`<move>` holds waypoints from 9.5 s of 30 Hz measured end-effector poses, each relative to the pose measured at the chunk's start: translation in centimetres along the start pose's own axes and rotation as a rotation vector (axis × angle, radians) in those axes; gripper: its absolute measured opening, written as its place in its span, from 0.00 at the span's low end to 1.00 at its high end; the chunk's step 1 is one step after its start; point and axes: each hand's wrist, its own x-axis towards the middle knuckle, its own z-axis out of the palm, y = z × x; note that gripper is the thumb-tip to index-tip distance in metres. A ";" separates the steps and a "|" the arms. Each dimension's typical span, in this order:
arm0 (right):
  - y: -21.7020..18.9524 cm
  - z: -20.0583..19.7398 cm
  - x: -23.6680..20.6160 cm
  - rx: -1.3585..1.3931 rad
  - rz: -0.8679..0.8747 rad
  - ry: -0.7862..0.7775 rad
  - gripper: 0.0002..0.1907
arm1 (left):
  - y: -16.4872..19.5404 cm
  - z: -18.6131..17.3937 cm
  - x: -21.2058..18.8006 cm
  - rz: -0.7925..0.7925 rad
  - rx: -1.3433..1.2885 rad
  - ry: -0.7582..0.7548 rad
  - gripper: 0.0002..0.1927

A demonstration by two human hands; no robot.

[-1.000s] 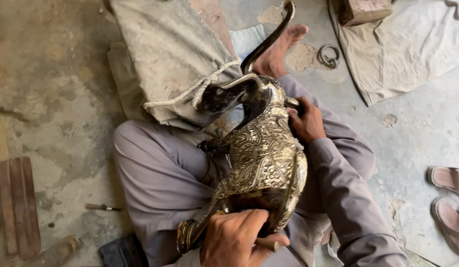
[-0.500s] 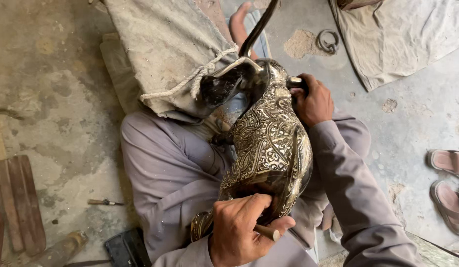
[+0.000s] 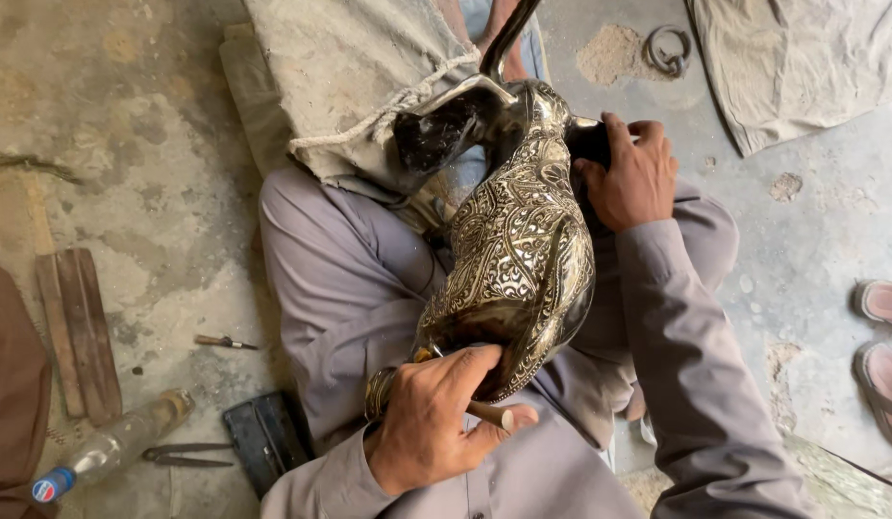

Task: The person sits on the ground holding an ornate brass animal figurine on their lap and decorates its surface by hand. They hold a small punch against the metal and strike it with a wooden mallet, repositioning the tool repeatedly to work the embossed pattern, and turn the figurine to reach different areas.

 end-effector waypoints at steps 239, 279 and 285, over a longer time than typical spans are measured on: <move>-10.4 -28.1 -1.9 -0.109 -0.107 -0.170 0.15 | -4.8 -3.5 11.6 0.432 -0.514 -0.148 0.25; -15.6 -28.1 -1.6 -0.303 -0.165 -0.098 0.14 | -5.1 -6.1 9.6 0.510 -0.495 -0.082 0.19; -17.2 -28.2 -1.6 0.025 0.131 -0.146 0.18 | -5.1 -6.1 9.7 0.424 -0.469 -0.147 0.17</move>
